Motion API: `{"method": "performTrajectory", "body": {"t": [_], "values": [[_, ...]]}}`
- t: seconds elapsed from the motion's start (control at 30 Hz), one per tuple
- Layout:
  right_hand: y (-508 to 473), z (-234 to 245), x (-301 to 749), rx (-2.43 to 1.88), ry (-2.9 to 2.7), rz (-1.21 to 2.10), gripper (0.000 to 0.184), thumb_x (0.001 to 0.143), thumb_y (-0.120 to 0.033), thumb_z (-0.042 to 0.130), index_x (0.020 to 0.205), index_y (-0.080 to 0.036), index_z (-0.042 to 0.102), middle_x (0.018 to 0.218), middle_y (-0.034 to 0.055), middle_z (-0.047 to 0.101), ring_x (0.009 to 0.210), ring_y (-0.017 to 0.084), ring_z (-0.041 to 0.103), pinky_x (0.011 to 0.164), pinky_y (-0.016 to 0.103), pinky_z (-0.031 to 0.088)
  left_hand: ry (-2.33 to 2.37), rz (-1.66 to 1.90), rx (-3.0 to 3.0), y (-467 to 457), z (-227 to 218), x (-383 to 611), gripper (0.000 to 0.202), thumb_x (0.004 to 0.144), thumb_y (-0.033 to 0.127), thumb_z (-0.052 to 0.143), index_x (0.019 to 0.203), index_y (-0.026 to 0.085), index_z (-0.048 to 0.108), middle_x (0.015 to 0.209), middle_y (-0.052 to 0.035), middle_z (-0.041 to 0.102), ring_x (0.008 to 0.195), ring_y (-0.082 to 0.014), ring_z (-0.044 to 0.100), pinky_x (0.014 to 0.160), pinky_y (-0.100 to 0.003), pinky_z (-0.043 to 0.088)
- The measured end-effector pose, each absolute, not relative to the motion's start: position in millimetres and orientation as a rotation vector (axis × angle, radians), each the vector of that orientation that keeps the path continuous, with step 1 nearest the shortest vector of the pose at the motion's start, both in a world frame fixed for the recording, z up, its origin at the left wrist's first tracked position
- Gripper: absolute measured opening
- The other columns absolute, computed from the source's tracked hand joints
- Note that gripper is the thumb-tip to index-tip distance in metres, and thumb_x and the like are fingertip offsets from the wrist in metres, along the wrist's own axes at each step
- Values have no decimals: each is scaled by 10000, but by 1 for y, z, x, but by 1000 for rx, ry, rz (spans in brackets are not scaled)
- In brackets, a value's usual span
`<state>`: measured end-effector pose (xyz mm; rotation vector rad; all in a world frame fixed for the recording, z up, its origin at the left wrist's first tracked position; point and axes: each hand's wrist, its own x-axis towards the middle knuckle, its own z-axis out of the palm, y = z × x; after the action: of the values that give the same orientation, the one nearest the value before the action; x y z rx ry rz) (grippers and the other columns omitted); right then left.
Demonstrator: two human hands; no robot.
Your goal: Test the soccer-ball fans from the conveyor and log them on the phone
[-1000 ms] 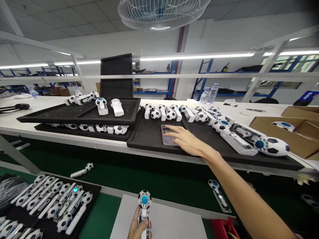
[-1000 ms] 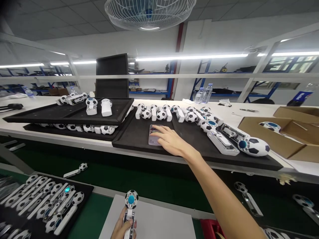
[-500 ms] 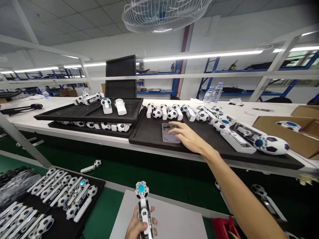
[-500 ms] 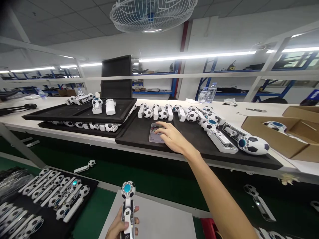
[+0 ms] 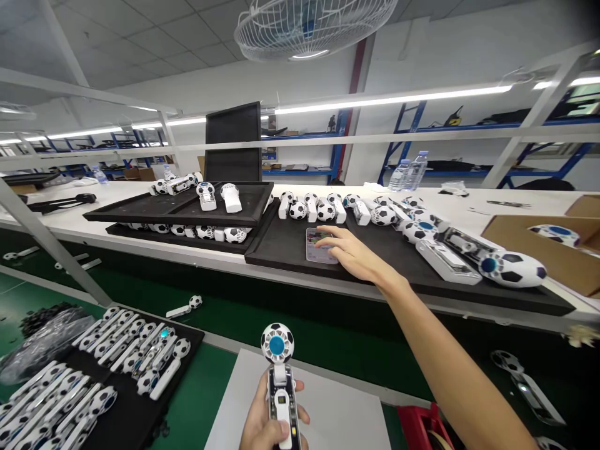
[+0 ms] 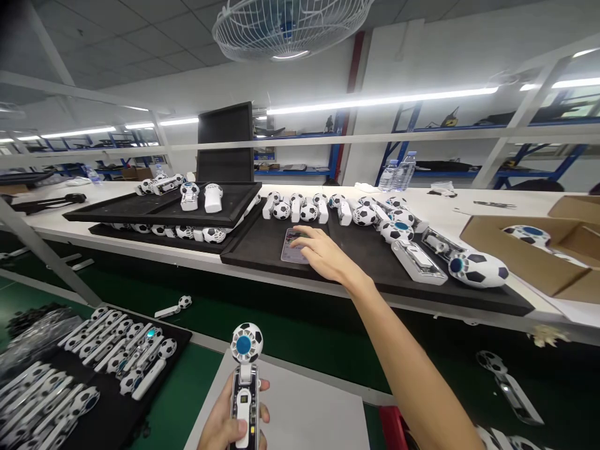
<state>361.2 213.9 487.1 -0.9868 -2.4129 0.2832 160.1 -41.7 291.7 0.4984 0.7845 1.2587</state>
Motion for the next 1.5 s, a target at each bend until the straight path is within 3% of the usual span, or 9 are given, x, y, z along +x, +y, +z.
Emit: {"method": "performTrajectory", "body": {"t": [0.07,0.23,0.43,0.6,0.73,0.9,1.07,1.33,1.5], "values": [[213,488,361,-993,-2402,297,410,952,-281,365,1099,-278,748,1559,14,460,1438,323,403,1170,570,363,780,1277,533,-43,302,162,718,623,363,822,1279,294,538,1256,-158,619,881,-288,669,571,-384,549],[210,490,360,-988,-2384,339,406,949,-284,367,1073,-267,753,1557,21,463,1433,334,403,1165,579,365,748,1219,597,-46,322,163,731,645,408,813,1300,293,510,1125,-131,691,579,-171,643,565,-355,490],[213,489,362,-987,-2352,350,402,934,-258,368,1057,-256,750,1534,18,488,1421,314,421,1180,542,351,698,1197,648,-44,340,168,754,640,464,825,1293,257,508,877,-65,697,575,-178,651,559,-315,428],[217,486,362,-955,-2315,371,393,913,-241,367,1035,-246,741,1517,29,498,1397,315,442,1165,533,355,667,1370,698,-30,369,168,661,703,359,787,1291,254,503,991,-84,696,593,-158,648,541,-303,468],[218,485,362,-964,-2297,370,386,897,-231,375,1023,-234,740,1498,41,512,1395,316,443,1174,509,334,609,1436,799,-18,396,164,590,744,312,743,1279,228,507,930,-59,686,592,-148,651,537,-282,475],[220,484,362,-961,-2307,366,385,903,-242,378,1030,-245,741,1497,29,513,1398,320,437,1173,506,332,613,1431,853,-13,418,161,662,731,288,767,1325,235,480,1008,-68,682,667,-167,680,607,-307,507],[220,483,362,-975,-2309,382,384,916,-243,367,1012,-259,739,1508,24,498,1409,302,419,1165,498,337,600,1436,858,-14,422,163,750,656,245,808,1325,261,469,1079,-69,679,640,-151,675,605,-300,509],[218,484,362,-972,-2342,347,388,918,-234,364,1027,-249,737,1515,37,493,1406,305,421,1177,510,326,593,1394,820,-14,419,167,607,749,280,754,1295,241,491,1152,-107,680,619,-143,680,561,-269,498],[218,484,361,-983,-2365,336,387,915,-235,374,1019,-258,746,1521,27,494,1419,310,405,1185,523,319,564,1375,821,-12,413,168,575,773,271,738,1299,245,507,1021,-70,701,632,-148,686,571,-257,502]]}}
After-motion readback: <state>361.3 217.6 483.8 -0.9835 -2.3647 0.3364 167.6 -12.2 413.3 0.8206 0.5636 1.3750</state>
